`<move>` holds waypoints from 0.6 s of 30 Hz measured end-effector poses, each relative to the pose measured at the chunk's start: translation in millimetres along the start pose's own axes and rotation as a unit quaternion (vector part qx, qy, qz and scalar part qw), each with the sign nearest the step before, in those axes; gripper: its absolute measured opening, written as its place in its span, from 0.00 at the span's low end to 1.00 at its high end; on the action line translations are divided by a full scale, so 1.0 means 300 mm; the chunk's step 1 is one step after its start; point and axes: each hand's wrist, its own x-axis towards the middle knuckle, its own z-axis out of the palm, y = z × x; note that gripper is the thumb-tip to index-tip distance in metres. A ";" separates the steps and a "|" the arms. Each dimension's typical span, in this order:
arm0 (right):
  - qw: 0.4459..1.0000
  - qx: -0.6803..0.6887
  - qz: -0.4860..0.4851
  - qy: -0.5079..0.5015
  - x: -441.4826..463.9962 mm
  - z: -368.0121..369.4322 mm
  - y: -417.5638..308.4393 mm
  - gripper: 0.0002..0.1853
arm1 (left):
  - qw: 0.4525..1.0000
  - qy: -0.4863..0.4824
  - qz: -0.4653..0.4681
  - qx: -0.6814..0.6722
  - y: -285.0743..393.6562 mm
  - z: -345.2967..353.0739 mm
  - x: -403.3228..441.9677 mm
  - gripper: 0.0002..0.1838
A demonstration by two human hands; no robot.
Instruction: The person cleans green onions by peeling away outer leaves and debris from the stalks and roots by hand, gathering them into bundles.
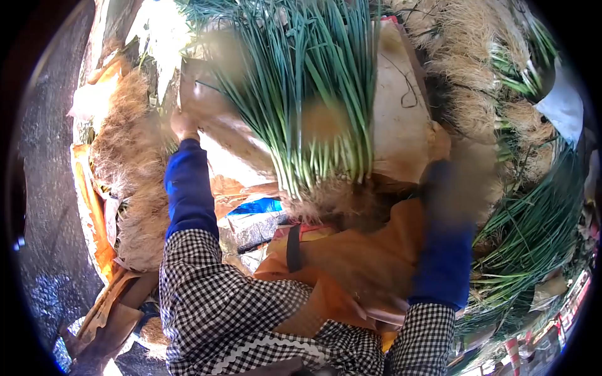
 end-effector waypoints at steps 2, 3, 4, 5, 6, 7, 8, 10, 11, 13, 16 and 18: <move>0.999 0.041 0.011 -0.026 -0.001 0.013 -0.050 0.21 | 0.998 -0.004 -0.032 0.048 0.035 -0.017 0.030 0.16; 0.999 0.043 0.013 -0.022 0.002 0.023 -0.068 0.21 | 0.997 0.015 -0.012 0.074 0.028 -0.010 0.042 0.15; 0.999 0.045 0.012 -0.014 0.008 0.040 -0.066 0.20 | 0.994 0.034 0.008 0.100 0.016 0.002 0.051 0.13; 0.999 0.048 0.011 -0.007 0.007 0.050 -0.070 0.20 | 0.998 -0.042 -0.033 0.037 0.007 0.008 0.059 0.17; 0.999 0.049 0.011 -0.005 -0.015 0.051 -0.101 0.20 | 0.988 -0.105 -0.114 -0.021 0.138 -0.090 -0.038 0.24; 0.992 -0.088 -0.030 0.087 -0.051 0.047 -0.138 0.19 | 0.993 -0.053 -0.005 -0.105 0.133 -0.101 -0.162 0.28; 0.956 -0.224 -0.067 0.180 -0.066 0.037 -0.163 0.19 | 0.976 -0.077 0.112 -0.173 0.195 -0.159 -0.256 0.28; 0.966 -0.113 -0.191 0.130 -0.039 0.182 -0.011 0.17 | 0.963 -0.164 0.036 -0.211 -0.011 -0.072 -0.463 0.29; 0.963 -0.090 -0.232 0.100 -0.045 0.236 0.019 0.16 | 0.948 -0.195 0.029 -0.249 -0.061 -0.068 -0.603 0.29; 0.975 -0.027 -0.216 0.044 -0.208 0.291 -0.262 0.12 | 0.941 -0.258 0.071 -0.208 -0.148 -0.063 -0.852 0.32; 0.903 -0.201 -0.318 -0.208 -0.291 0.368 -0.431 0.11 | 0.842 -0.338 -0.228 -0.352 0.079 -0.140 -1.084 0.29; 0.871 -0.282 -0.286 -0.285 -0.341 0.391 -0.450 0.10 | 0.926 -0.364 0.005 -0.096 0.104 -0.139 -1.103 0.34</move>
